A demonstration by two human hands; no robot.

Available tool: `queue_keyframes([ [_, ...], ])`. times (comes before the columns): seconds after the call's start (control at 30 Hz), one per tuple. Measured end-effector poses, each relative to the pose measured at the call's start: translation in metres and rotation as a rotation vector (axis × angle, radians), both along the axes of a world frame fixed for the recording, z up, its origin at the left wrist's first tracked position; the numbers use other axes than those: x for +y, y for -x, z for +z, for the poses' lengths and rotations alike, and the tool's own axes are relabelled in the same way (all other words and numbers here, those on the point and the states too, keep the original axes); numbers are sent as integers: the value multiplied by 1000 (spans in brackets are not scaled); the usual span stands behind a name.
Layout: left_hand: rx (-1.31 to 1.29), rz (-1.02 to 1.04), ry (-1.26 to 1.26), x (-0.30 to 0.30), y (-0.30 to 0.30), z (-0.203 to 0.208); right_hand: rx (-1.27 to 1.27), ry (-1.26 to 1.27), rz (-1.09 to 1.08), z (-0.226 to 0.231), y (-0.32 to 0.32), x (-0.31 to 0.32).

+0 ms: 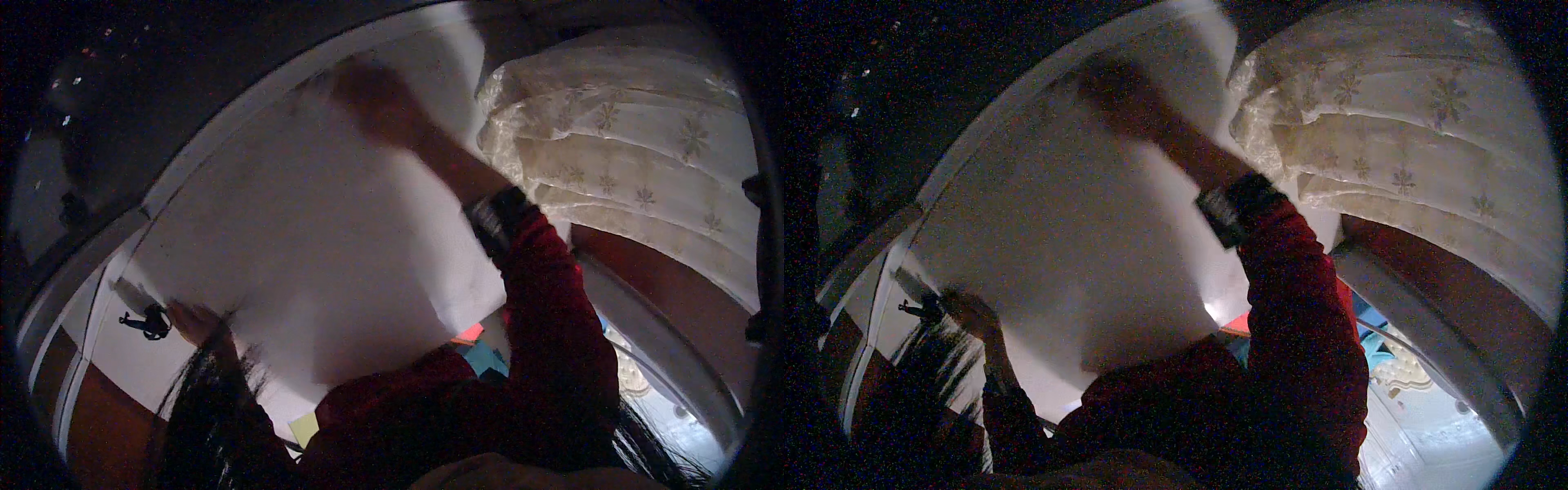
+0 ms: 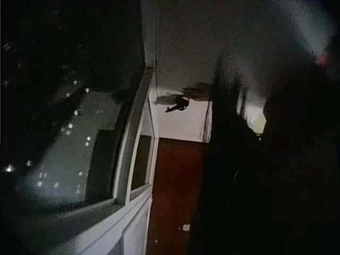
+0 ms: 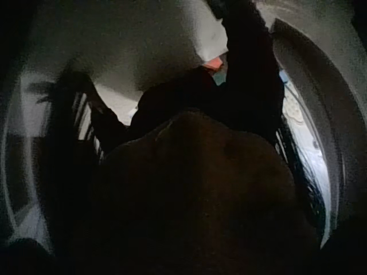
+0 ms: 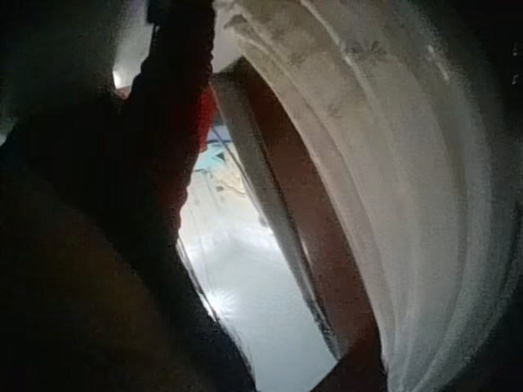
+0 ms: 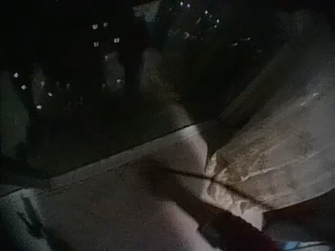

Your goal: The person wipes a white cabinet surface with a cloth, then walks to the bathroom to wet and wring the cloth at the sink. They return to the bedroom and continue wiping the cabinet and its doors.

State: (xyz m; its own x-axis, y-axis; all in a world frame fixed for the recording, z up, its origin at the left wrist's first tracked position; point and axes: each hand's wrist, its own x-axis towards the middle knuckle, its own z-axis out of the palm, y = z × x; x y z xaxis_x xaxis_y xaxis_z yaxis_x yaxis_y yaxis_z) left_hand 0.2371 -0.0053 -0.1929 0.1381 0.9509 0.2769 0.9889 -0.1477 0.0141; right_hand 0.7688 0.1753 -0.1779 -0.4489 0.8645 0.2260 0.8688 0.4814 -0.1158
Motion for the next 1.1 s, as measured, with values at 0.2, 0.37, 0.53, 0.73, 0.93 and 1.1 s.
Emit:
queue_keyframes([
  [0.2,35,5,-10,1,4,-6,-166,-92,-140,-17,-155,13],
  [0.37,60,-16,-20,2,11,-10,-224,-44,-395,-1,-236,-37],
  [0.53,42,-4,-5,-1,11,-11,-194,-24,-612,19,-242,-59],
  [0.73,-107,106,36,-2,-10,-2,91,4,-312,20,-40,-29],
  [0.93,-105,149,91,5,-28,16,657,129,117,0,211,-17],
  [1.1,-188,207,99,7,-35,19,527,129,181,-13,180,1],
])
